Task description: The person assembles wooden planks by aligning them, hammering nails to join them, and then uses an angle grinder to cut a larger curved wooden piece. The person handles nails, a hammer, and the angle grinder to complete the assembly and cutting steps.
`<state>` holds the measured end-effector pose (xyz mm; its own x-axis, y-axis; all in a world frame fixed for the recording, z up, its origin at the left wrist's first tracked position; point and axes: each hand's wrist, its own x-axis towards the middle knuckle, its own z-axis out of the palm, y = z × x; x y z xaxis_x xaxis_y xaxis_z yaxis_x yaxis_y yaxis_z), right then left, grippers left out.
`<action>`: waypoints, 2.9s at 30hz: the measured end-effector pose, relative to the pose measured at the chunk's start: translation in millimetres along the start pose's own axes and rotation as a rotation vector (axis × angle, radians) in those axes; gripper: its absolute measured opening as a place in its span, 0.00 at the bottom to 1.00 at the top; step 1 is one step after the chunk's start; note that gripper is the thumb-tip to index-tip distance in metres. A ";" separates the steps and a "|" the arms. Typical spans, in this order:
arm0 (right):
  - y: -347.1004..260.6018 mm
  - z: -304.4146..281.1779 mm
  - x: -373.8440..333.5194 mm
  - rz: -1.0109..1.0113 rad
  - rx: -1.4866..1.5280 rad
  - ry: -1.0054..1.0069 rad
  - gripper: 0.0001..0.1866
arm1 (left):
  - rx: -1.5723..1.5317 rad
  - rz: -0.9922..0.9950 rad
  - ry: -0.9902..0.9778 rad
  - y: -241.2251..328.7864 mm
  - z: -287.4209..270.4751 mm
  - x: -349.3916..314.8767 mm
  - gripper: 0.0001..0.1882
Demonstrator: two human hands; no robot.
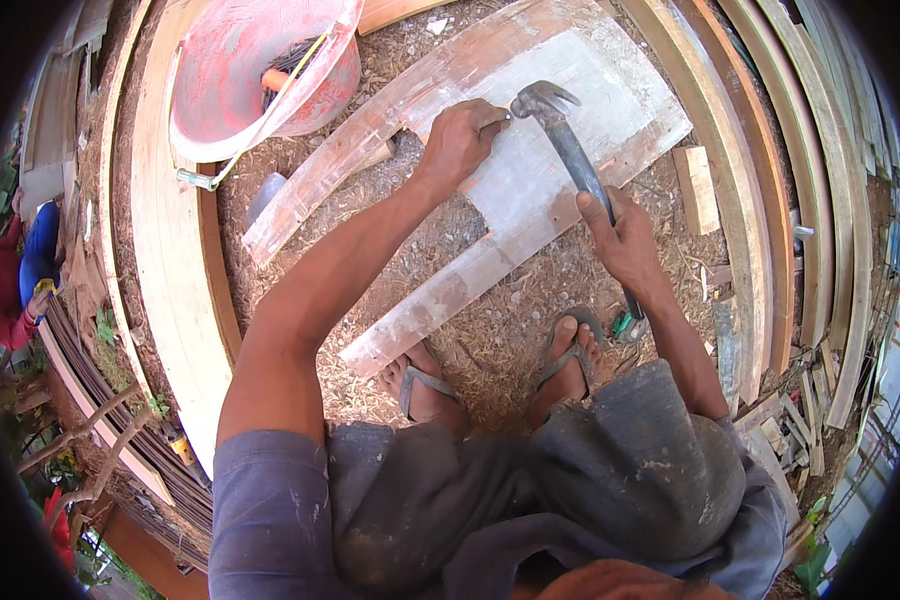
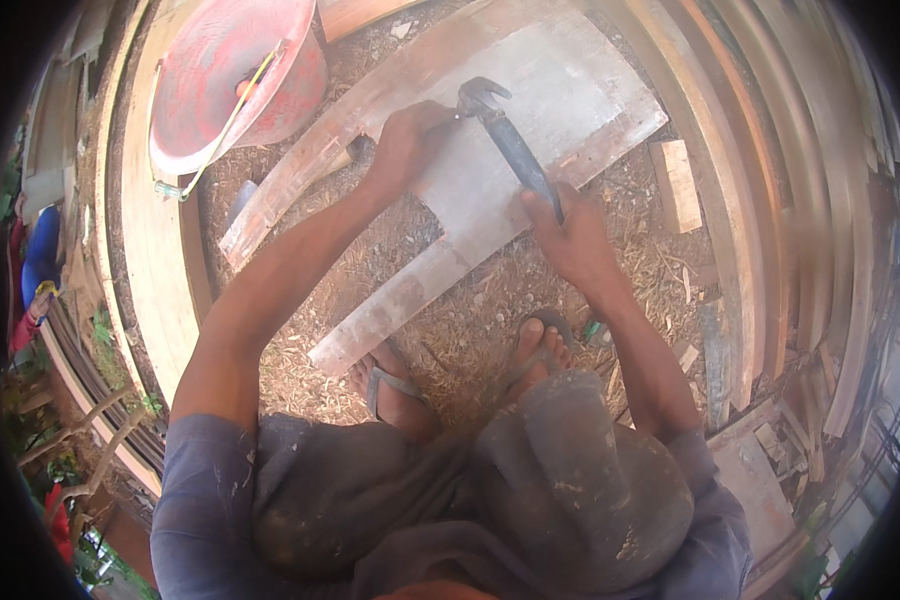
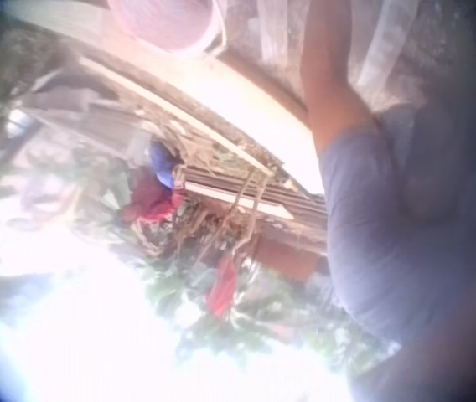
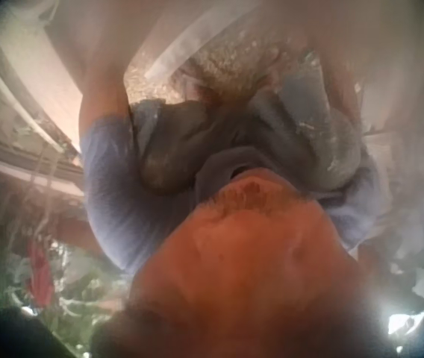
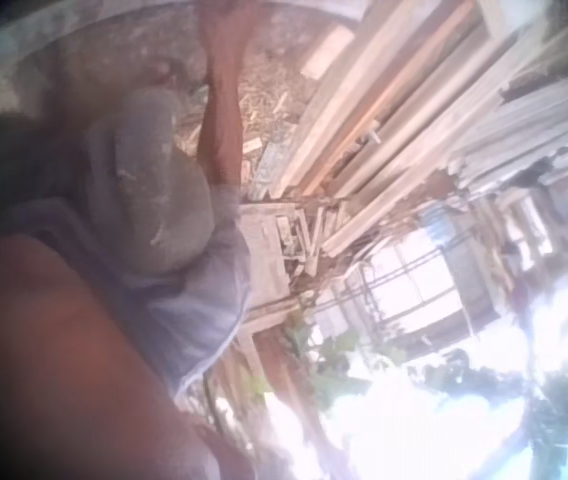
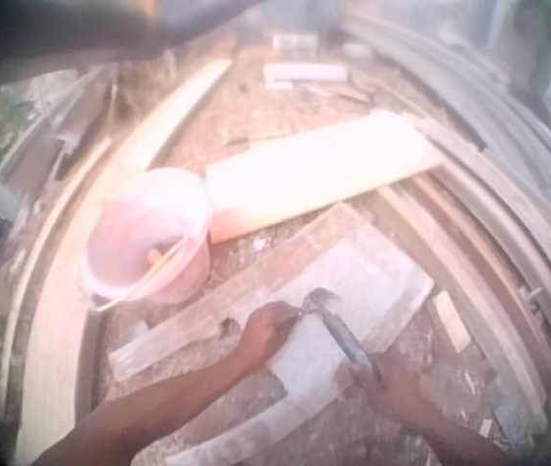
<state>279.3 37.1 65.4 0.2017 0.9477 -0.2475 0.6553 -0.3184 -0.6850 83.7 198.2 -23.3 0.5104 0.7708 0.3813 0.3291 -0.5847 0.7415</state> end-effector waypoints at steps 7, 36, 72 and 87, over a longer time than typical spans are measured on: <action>-45.2 -33.2 -13.4 -0.380 0.518 0.302 0.26 | 0.018 -0.744 0.477 14.8 -18.5 -46.7 0.15; -42.8 -26.3 -3.7 -0.171 0.435 0.140 0.22 | -0.594 -0.967 0.109 21.4 -20.8 -40.0 0.20; -81.8 -73.8 -10.9 -0.539 0.742 0.108 0.30 | -0.572 -1.170 -0.046 4.2 -27.3 -61.9 0.28; 109.0 14.7 -96.4 0.301 0.517 -0.115 0.21 | -0.375 -1.115 -0.311 25.4 -26.6 -96.9 0.33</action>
<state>320.6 -89.3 4.5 0.2243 0.8147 -0.5348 0.1372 -0.5697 -0.8103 21.5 115.4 -26.7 0.2797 0.6801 -0.6776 0.4847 0.5092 0.7112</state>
